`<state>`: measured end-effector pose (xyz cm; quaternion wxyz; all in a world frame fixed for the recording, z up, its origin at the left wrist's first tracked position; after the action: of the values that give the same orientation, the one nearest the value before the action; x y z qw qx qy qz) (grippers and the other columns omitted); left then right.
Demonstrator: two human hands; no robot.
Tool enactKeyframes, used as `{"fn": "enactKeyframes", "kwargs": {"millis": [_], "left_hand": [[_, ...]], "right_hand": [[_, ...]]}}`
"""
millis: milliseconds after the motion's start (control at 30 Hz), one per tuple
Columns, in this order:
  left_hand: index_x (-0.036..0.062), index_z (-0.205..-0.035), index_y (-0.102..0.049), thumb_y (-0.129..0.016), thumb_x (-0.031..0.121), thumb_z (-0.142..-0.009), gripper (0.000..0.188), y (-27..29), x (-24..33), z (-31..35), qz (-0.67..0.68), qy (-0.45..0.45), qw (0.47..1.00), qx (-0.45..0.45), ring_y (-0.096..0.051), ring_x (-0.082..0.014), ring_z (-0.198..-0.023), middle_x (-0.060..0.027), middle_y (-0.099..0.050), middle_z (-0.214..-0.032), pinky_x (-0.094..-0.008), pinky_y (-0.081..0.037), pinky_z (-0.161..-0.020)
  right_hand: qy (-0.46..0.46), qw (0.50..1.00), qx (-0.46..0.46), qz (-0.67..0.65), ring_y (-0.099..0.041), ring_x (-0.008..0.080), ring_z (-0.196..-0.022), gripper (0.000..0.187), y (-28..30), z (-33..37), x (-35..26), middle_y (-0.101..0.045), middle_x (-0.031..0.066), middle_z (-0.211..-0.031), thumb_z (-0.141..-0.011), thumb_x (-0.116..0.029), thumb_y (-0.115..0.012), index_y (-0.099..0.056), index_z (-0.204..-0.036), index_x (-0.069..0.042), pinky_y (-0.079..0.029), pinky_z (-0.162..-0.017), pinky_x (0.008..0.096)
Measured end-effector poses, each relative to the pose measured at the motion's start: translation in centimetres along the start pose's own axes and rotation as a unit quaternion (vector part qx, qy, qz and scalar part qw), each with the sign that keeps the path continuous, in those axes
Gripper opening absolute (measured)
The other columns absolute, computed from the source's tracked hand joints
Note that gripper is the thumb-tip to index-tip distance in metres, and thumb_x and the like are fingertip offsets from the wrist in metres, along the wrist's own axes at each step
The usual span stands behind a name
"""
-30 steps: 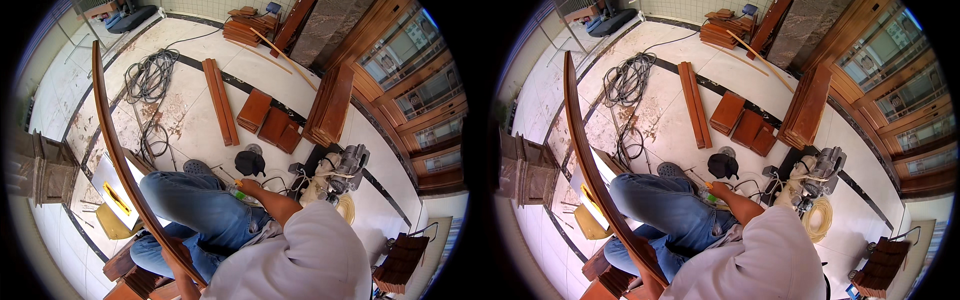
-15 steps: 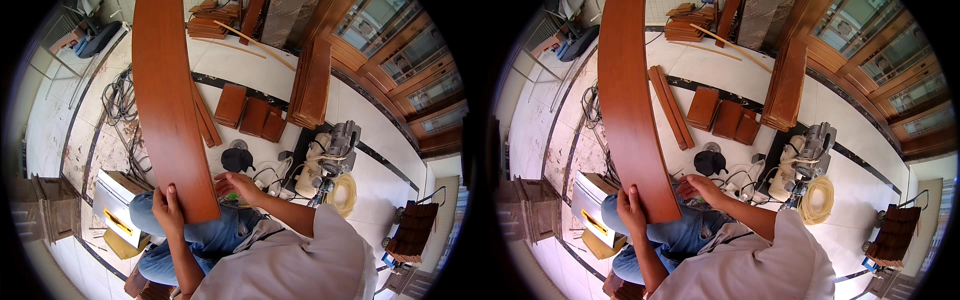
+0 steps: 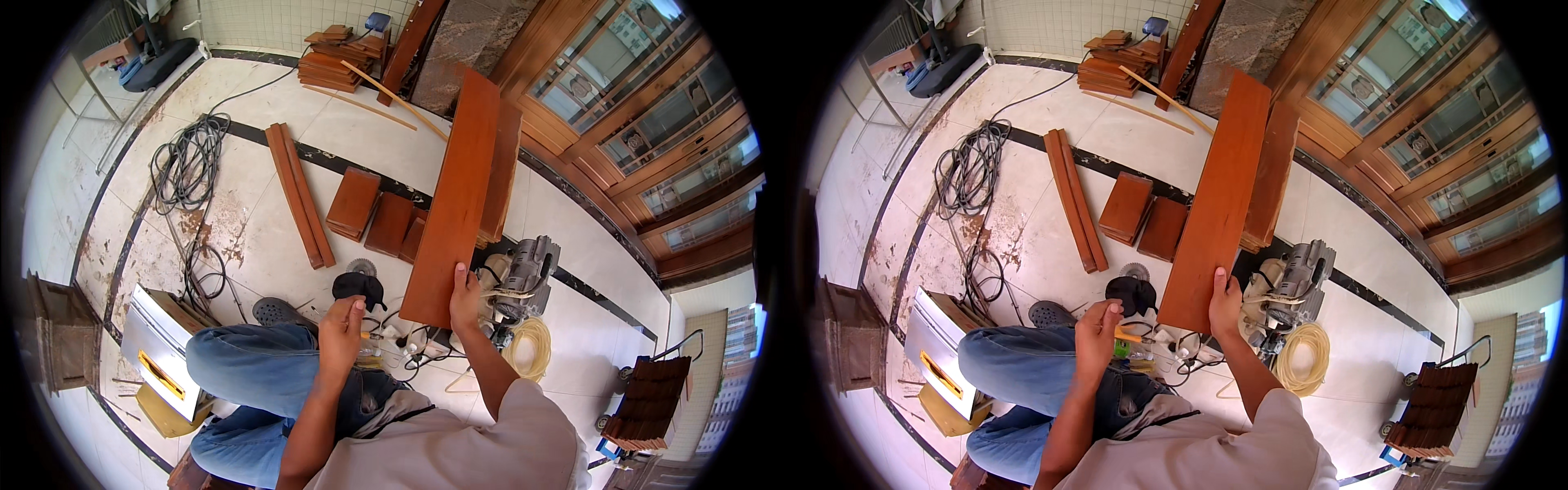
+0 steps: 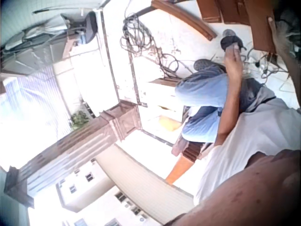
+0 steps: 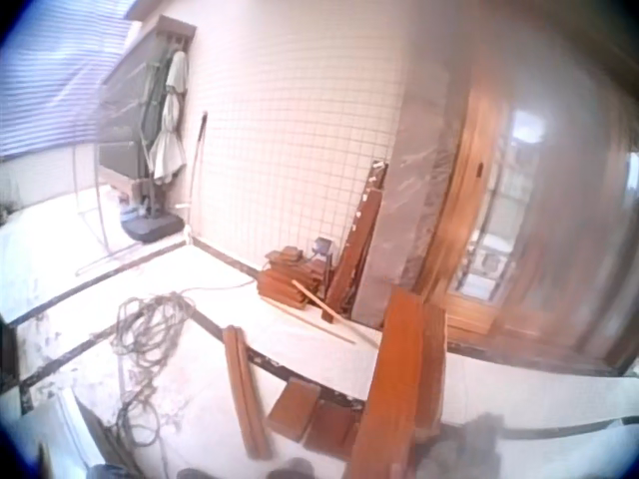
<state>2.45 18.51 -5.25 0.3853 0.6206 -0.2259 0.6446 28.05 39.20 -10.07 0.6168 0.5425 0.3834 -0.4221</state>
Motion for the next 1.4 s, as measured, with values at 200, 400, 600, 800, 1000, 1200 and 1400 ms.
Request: {"fn": "enactKeyframes", "kwargs": {"millis": [200,400,600,800,1000,1200,1400], "left_hand": [[-0.0041,-0.119,-0.071,-0.058,0.024,-0.110,0.032,19.7,0.7,3.8,-0.061,-0.042,0.962,0.262,-0.069,-0.0146,-0.089,-0.0101,-0.075,-0.100,-0.0294,-0.055,-0.087],[-0.0016,-0.109,-0.071,-0.056,0.011,-0.108,0.019,23.7,2.1,9.0,-0.278,-0.118,0.893,0.335,-0.068,-0.0250,-0.092,-0.0130,-0.072,-0.097,-0.0365,-0.053,-0.085],[-0.0022,-0.105,-0.069,-0.059,0.004,-0.103,0.012,23.4,2.1,9.4,-0.325,-0.081,0.872,0.357,-0.065,-0.0294,-0.085,-0.0139,-0.070,-0.092,-0.0389,-0.051,-0.078],[-0.0017,-0.104,-0.070,-0.061,0.004,-0.102,0.011,23.3,2.0,9.5,-0.355,-0.107,0.866,0.336,-0.065,-0.0292,-0.084,-0.0137,-0.070,-0.091,-0.0385,-0.051,-0.075],[-0.0013,-0.101,-0.070,-0.064,0.000,-0.098,0.007,22.9,2.4,8.8,-0.354,-0.122,0.869,0.325,-0.066,-0.0299,-0.086,-0.0134,-0.071,-0.093,-0.0389,-0.051,-0.078],[-0.0011,-0.101,-0.070,-0.066,-0.001,-0.095,0.007,22.7,3.0,8.4,-0.358,-0.154,0.867,0.312,-0.066,-0.0306,-0.085,-0.0136,-0.071,-0.092,-0.0397,-0.051,-0.078],[-0.0010,-0.101,-0.070,-0.066,-0.002,-0.094,0.008,22.7,3.2,8.4,-0.319,-0.179,0.879,0.307,-0.065,-0.0310,-0.084,-0.0144,-0.070,-0.090,-0.0398,-0.051,-0.076]], "right_hand": [[-0.009,0.984,0.065,0.167,-0.069,0.0453,-0.105,0.074,8.0,-18.1,-0.6,-0.071,0.0351,-0.106,-0.106,-0.054,-0.056,-0.066,-0.110,0.019,-0.052,-0.092,0.0449],[-0.045,0.989,0.058,0.130,-0.069,0.0402,-0.114,0.072,10.2,-30.4,2.3,-0.071,0.0298,-0.122,-0.104,-0.051,-0.059,-0.064,-0.125,0.018,-0.052,-0.097,0.0424],[-0.106,0.971,0.096,0.190,-0.066,0.0398,-0.121,0.073,10.3,-33.0,3.7,-0.069,0.0295,-0.126,-0.104,-0.055,-0.054,-0.066,-0.124,0.014,-0.051,-0.103,0.0444],[-0.038,0.868,0.090,0.488,-0.062,0.0490,-0.122,0.072,10.5,-31.7,0.6,-0.061,0.0341,-0.134,-0.103,-0.056,-0.046,-0.058,-0.134,0.008,-0.050,-0.105,0.0532],[0.147,0.850,-0.005,0.506,-0.047,0.0509,-0.139,0.085,5.2,-20.7,2.1,-0.035,0.0310,-0.159,-0.095,-0.061,-0.065,-0.040,-0.154,-0.005,-0.045,-0.111,0.0567],[0.142,0.855,-0.073,0.493,-0.046,0.0492,-0.141,0.102,4.3,-21.8,2.9,-0.017,0.0277,-0.168,-0.085,-0.044,-0.083,-0.025,-0.163,-0.012,-0.045,-0.114,0.0530],[0.081,0.856,-0.064,0.506,-0.048,0.0468,-0.140,0.095,5.4,-23.9,3.7,-0.022,0.0256,-0.167,-0.086,-0.028,-0.084,-0.028,-0.161,-0.013,-0.046,-0.114,0.0513]]}}
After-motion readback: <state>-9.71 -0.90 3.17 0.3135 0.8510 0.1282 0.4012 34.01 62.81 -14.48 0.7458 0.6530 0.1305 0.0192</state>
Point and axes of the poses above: each hand's wrist, its own z-axis away from the middle knuckle, its own y-axis out of the back of the hand, x = y × z, the point moved 9 cm from there along -z, towards the middle knuckle
